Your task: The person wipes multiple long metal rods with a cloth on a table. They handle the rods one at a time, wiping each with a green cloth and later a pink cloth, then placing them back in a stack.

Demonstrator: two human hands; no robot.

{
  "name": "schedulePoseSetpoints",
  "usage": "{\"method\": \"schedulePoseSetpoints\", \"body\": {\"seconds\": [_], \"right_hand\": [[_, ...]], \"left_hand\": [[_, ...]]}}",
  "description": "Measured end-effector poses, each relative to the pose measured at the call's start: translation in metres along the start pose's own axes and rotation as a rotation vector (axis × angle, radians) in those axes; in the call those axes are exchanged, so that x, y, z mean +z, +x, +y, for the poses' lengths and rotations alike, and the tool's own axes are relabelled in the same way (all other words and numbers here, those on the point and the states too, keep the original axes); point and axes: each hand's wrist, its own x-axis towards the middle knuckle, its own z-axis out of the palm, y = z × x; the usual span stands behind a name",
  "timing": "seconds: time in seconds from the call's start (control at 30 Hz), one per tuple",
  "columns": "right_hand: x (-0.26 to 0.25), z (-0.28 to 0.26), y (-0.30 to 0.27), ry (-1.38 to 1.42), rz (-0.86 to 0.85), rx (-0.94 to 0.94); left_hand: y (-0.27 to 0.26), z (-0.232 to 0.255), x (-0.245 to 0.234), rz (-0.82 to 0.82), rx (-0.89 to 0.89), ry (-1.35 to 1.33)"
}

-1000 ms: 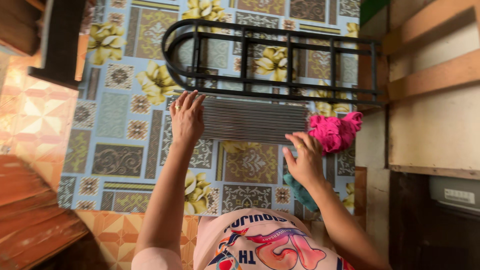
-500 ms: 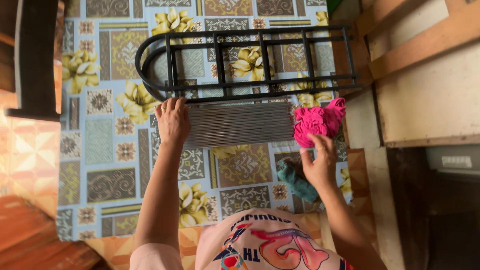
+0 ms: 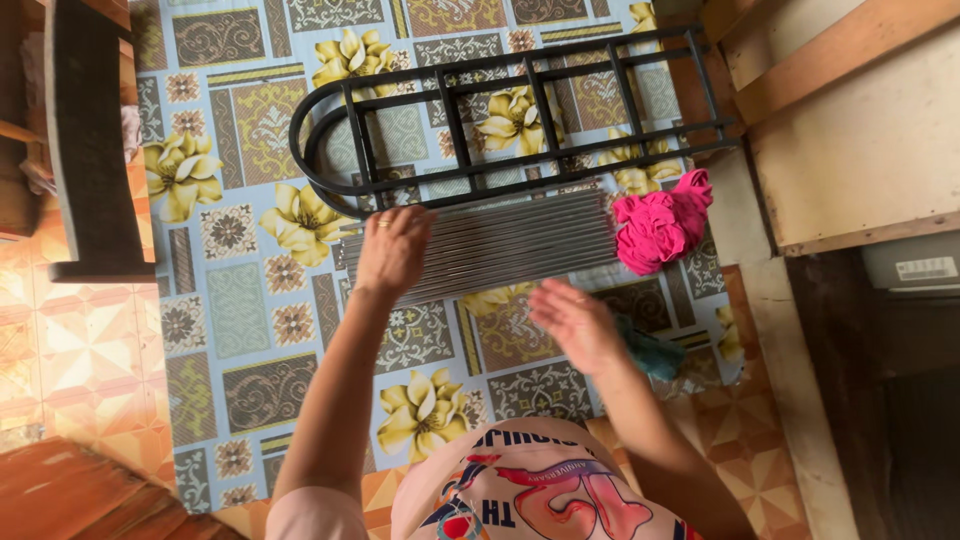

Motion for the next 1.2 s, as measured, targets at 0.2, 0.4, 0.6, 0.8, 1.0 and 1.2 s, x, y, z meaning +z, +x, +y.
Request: {"method": "schedulePoseSetpoints", "body": {"seconds": [0.2, 0.4, 0.6, 0.8, 1.0, 1.2], "right_hand": [[0.037, 0.040, 0.019, 0.208, 0.051, 0.116], [0.053, 0.044, 0.018, 0.213, 0.124, 0.099], [0.037, 0.004, 0.020, -0.272, 0.348, -0.349], [-0.008, -0.118, 0.019, -1.390, 0.716, -0.960], [-0.011, -0.119, -0.046, -1.588, 0.209, -0.260], [-0.043, -0.056, -0.063, -1.756, 0.395, -0.389]], "left_hand": [[0.012, 0.019, -0.005, -0.119, -0.041, 0.029], [0.012, 0.021, -0.008, -0.144, -0.058, 0.006], [0.014, 0.023, 0.002, -0.085, -0.079, 0.006], [0.014, 0.023, 0.014, 0.001, -0.123, 0.024], [0.017, 0.016, 0.024, 0.049, -0.172, -0.016], [0.027, 0.016, 0.028, 0.056, -0.259, -0.062]]}}
